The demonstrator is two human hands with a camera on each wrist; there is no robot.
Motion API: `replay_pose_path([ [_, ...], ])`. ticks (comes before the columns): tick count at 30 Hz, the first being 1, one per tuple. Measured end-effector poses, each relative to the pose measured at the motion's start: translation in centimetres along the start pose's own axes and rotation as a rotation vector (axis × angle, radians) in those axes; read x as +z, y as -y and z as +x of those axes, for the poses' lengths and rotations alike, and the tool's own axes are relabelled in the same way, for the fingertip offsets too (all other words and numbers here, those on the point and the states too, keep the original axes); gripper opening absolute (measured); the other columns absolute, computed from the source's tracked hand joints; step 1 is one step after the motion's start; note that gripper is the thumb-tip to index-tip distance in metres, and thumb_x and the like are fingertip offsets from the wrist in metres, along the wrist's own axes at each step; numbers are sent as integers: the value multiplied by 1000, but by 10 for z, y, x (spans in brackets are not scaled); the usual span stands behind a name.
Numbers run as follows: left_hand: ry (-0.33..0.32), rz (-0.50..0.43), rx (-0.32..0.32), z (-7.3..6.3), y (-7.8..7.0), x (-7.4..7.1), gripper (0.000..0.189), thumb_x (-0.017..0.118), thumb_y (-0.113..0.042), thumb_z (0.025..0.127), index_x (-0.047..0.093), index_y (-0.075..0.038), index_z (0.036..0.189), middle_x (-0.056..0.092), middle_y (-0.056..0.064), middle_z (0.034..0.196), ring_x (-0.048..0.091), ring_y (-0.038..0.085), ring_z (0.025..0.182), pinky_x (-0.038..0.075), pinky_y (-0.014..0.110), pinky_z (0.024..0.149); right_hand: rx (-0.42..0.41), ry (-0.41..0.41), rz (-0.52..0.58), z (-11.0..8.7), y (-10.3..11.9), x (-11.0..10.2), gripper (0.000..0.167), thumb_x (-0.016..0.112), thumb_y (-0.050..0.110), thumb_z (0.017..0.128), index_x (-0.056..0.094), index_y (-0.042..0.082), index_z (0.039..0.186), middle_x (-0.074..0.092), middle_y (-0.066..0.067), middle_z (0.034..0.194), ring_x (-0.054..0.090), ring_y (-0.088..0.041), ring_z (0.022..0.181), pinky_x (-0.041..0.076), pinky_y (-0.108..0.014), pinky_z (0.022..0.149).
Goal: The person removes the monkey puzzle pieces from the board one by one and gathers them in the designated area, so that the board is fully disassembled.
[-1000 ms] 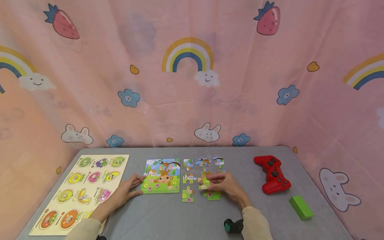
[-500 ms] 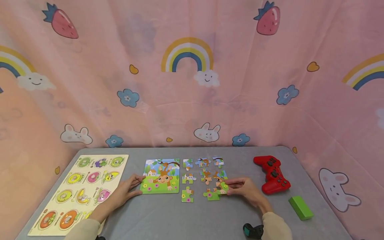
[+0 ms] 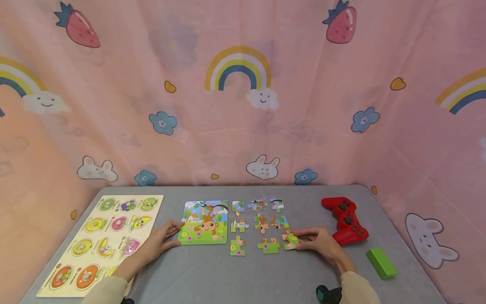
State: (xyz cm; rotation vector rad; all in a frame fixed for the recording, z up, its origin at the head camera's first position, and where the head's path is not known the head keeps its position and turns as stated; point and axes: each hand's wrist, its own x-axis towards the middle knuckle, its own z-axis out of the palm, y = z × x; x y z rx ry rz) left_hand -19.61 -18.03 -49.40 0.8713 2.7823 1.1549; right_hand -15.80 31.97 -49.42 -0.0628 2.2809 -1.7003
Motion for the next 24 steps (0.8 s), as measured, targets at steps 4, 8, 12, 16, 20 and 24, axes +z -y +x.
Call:
replay_pose_path([
  [4, -2, -7, -11, 1, -1, 1, 32, 70, -9, 85, 49, -5, 107, 56, 18, 131, 53, 32, 121, 33, 59, 101, -60, 17, -154, 0, 1, -4, 48, 80, 17, 77, 65, -6, 117, 63, -21, 121, 60, -15, 110, 49, -19, 86],
  [8, 15, -27, -36, 3, -2, 1, 33, 70, -9, 85, 48, -5, 108, 56, 18, 132, 51, 33, 124, 25, 65, 103, -133, 42, -247, -3, 3, -3, 44, 79, 15, 79, 65, -7, 115, 63, -23, 118, 61, -15, 107, 51, -20, 86],
  [12, 34, -25, -51, 5, -4, -1, 35, 70, -10, 85, 47, -5, 111, 58, 18, 130, 51, 32, 125, 27, 61, 105, -159, 54, -257, -4, 8, 3, 45, 78, 10, 78, 62, -11, 115, 62, -27, 118, 61, -31, 108, 54, -27, 83],
  [16, 43, -10, -68, 7, -7, -5, 39, 72, -9, 84, 47, -3, 113, 59, 20, 127, 51, 33, 124, 35, 53, 103, -166, 44, -296, -5, 12, 7, 43, 79, 7, 77, 63, -10, 114, 62, -27, 117, 60, -38, 109, 55, -27, 82],
  [20, 70, 48, -41, 7, -8, -9, 40, 72, -10, 84, 48, -1, 116, 61, 22, 125, 53, 35, 122, 40, 51, 100, -171, -2, -301, -6, 14, 10, 42, 76, 9, 81, 62, -10, 116, 62, -26, 118, 61, -32, 105, 54, -27, 83],
  [24, 57, 147, 2, 1, -7, -11, 46, 71, -14, 85, 50, 0, 124, 58, 20, 130, 53, 37, 121, 41, 51, 99, -173, -130, -338, -11, 19, 12, 44, 69, 18, 89, 58, -5, 125, 61, -21, 122, 61, -26, 102, 52, -37, 89],
])
